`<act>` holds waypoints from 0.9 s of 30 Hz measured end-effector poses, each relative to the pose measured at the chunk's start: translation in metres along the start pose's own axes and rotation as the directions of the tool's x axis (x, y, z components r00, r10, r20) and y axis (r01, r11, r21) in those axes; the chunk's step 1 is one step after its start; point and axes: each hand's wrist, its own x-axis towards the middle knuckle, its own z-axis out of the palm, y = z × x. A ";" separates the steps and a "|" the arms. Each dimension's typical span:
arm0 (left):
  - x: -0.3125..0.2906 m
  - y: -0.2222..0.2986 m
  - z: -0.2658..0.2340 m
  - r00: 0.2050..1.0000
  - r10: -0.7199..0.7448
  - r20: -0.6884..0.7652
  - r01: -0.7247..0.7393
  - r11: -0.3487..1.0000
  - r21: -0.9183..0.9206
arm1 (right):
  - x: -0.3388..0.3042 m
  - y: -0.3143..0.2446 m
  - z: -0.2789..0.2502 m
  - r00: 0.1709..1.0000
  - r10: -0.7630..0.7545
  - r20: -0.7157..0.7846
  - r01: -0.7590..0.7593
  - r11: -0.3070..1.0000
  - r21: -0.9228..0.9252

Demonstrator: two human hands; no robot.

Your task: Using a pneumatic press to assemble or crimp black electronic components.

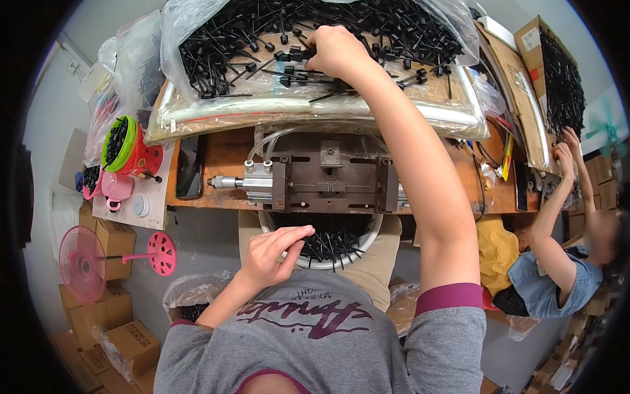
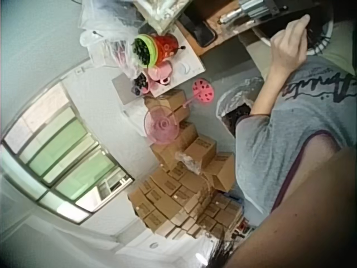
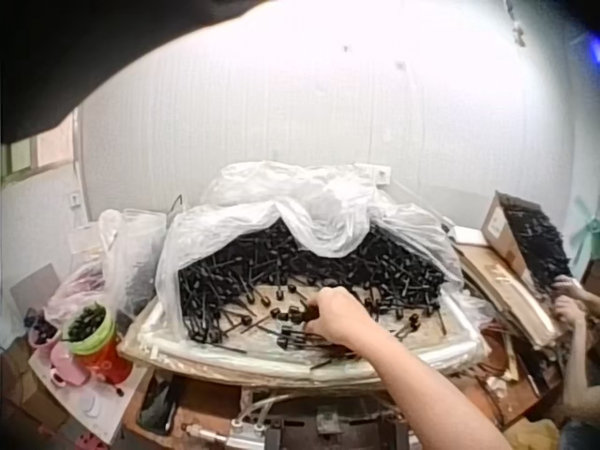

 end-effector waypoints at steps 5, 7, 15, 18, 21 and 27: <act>0.000 -0.001 -0.001 1.000 -0.006 0.014 0.006 1.000 0.003 | 0.000 0.013 -0.011 0.996 -0.021 -0.088 0.028 0.996 0.083; -0.002 -0.001 -0.001 1.000 -0.014 0.007 0.014 1.000 0.013 | -0.007 0.004 -0.023 0.983 0.122 -0.140 -0.098 0.981 0.169; -0.001 -0.001 0.003 1.000 0.011 0.009 -0.011 1.000 0.025 | -0.026 0.045 -0.019 0.952 0.286 -0.111 -0.158 0.767 0.622; 0.001 -0.001 0.005 1.000 0.025 0.015 -0.025 1.000 0.017 | -0.036 0.053 -0.022 0.950 0.304 -0.064 -0.166 0.671 0.723; -0.001 -0.001 0.004 1.000 0.026 0.012 -0.026 0.999 0.027 | -0.045 0.055 -0.027 0.939 0.317 -0.134 -0.052 0.516 0.855; 0.000 -0.003 0.003 0.999 0.030 0.014 -0.031 0.999 0.020 | -0.066 0.059 -0.029 0.945 0.299 -0.137 0.015 0.377 0.926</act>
